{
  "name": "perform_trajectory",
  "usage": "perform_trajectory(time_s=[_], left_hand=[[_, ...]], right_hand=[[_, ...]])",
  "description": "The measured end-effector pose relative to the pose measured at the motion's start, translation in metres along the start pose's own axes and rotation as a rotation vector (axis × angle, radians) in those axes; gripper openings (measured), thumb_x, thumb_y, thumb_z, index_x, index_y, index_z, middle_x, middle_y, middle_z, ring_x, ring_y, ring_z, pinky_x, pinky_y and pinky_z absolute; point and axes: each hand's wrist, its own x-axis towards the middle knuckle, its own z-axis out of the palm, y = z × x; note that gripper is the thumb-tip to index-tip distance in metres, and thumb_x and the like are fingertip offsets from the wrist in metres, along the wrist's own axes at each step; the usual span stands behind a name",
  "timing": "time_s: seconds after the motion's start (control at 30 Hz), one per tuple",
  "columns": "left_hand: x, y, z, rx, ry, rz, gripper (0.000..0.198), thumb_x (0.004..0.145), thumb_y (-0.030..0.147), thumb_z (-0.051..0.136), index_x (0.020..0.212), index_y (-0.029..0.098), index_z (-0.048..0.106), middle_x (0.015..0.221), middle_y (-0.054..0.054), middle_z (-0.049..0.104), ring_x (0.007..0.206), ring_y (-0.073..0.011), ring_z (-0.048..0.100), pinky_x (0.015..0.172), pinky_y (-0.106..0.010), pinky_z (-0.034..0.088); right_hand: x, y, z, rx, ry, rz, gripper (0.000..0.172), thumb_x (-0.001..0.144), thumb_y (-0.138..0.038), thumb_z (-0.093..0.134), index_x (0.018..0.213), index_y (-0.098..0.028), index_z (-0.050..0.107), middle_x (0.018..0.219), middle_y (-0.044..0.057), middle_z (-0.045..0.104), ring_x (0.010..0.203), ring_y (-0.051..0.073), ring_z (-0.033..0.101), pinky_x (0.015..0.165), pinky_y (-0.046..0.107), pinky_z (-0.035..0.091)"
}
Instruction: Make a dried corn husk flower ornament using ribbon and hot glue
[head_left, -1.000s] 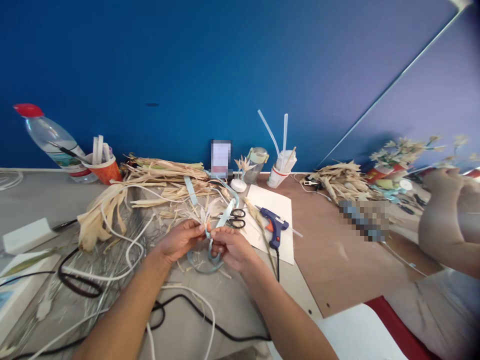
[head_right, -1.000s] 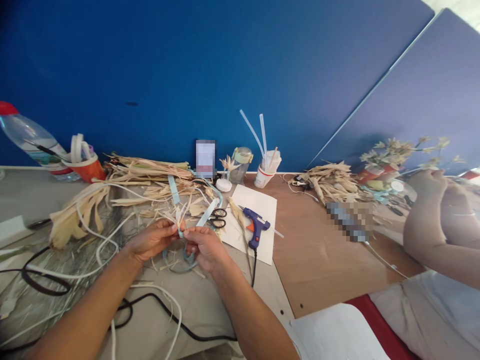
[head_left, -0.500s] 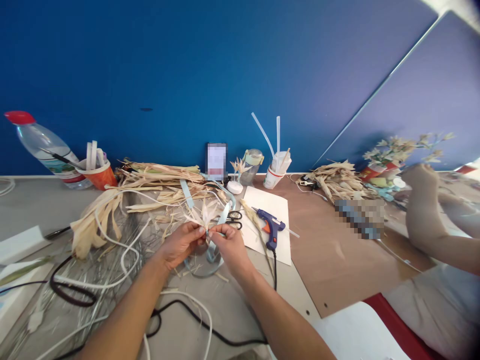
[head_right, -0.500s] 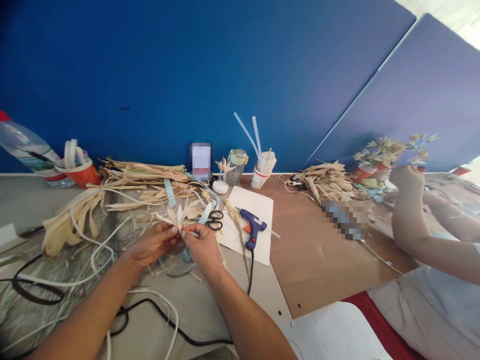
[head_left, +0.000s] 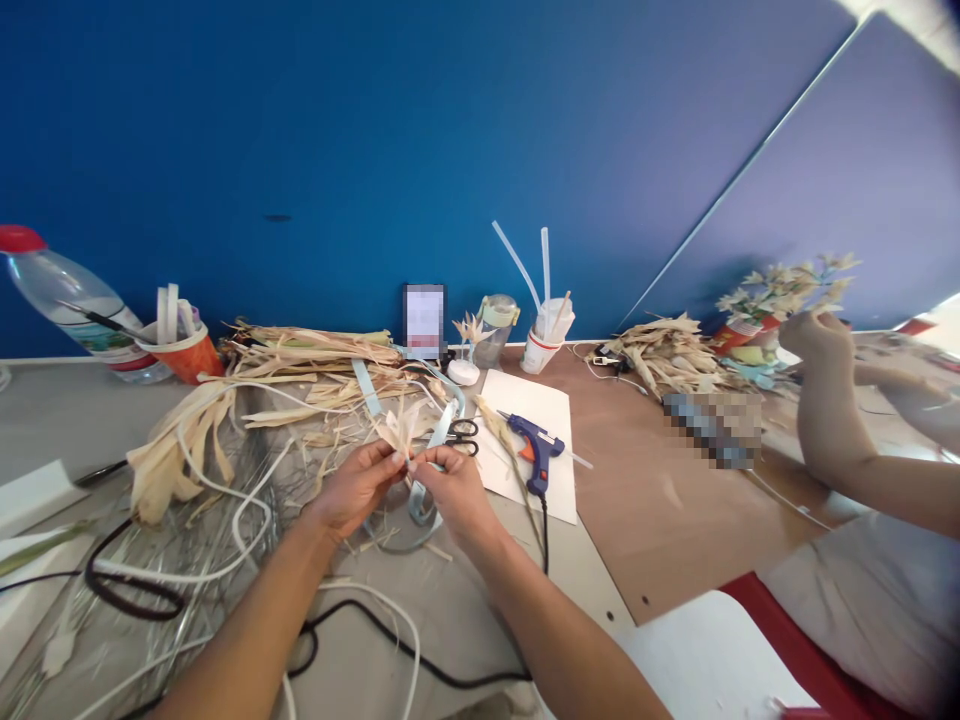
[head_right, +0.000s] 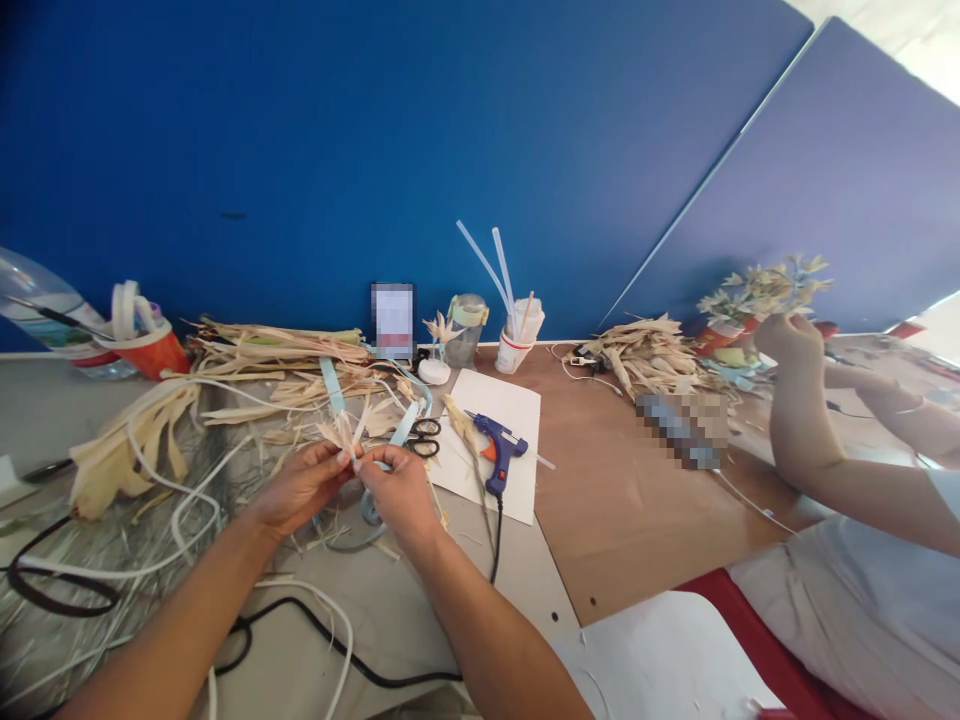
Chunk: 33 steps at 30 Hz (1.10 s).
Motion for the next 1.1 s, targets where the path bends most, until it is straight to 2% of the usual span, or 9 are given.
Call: perform_trajectory(time_s=[0.3,0.53,0.77,0.9,1.1], left_hand=[[0.000,-0.004,0.002,-0.031,0.029,-0.009,0.021,0.062,0.027,0.081,0.070,0.013,0.067,0.066,-0.002,0.065,0.066,-0.0127,0.058,0.065,-0.023,0.045],[0.000,-0.003,-0.003,-0.011,-0.015,0.005,0.018,0.068,0.027,0.077,0.077,0.014,0.068,0.072,-0.001,0.061,0.066,-0.0112,0.054,0.069,-0.024,0.045],[-0.002,-0.001,-0.012,-0.025,-0.155,0.010,0.016,0.077,0.028,0.069,0.079,0.012,0.068,0.077,-0.007,0.064,0.073,-0.0167,0.057,0.069,-0.029,0.046],[-0.003,-0.001,-0.011,-0.048,-0.202,0.000,0.015,0.078,0.028,0.067,0.080,0.013,0.068,0.079,-0.007,0.063,0.074,-0.0185,0.057,0.066,-0.030,0.046],[-0.002,0.001,-0.008,-0.087,-0.188,0.053,0.013,0.076,0.027,0.068,0.075,0.015,0.068,0.078,-0.005,0.057,0.074,-0.0165,0.052,0.071,-0.030,0.045]], right_hand=[[0.002,0.002,-0.002,-0.040,-0.058,-0.009,0.009,0.064,-0.026,0.059,0.062,-0.017,0.057,0.046,-0.007,0.044,0.043,0.006,0.030,0.044,0.020,0.022],[0.001,0.001,-0.003,-0.043,-0.035,-0.012,0.009,0.063,-0.025,0.062,0.064,-0.016,0.059,0.052,-0.004,0.053,0.045,0.007,0.038,0.046,0.020,0.026],[0.002,-0.007,-0.010,0.338,-0.338,0.227,0.017,0.053,-0.025,0.073,0.058,-0.014,0.061,0.048,-0.005,0.048,0.042,0.004,0.028,0.046,0.021,0.019],[0.002,-0.007,-0.012,0.404,-0.368,0.302,0.018,0.053,-0.023,0.075,0.060,-0.014,0.061,0.051,-0.005,0.051,0.041,0.003,0.028,0.047,0.021,0.023],[0.003,-0.005,-0.011,0.324,-0.365,0.282,0.020,0.052,-0.024,0.076,0.057,-0.015,0.059,0.045,-0.008,0.045,0.040,0.004,0.030,0.045,0.021,0.022]])
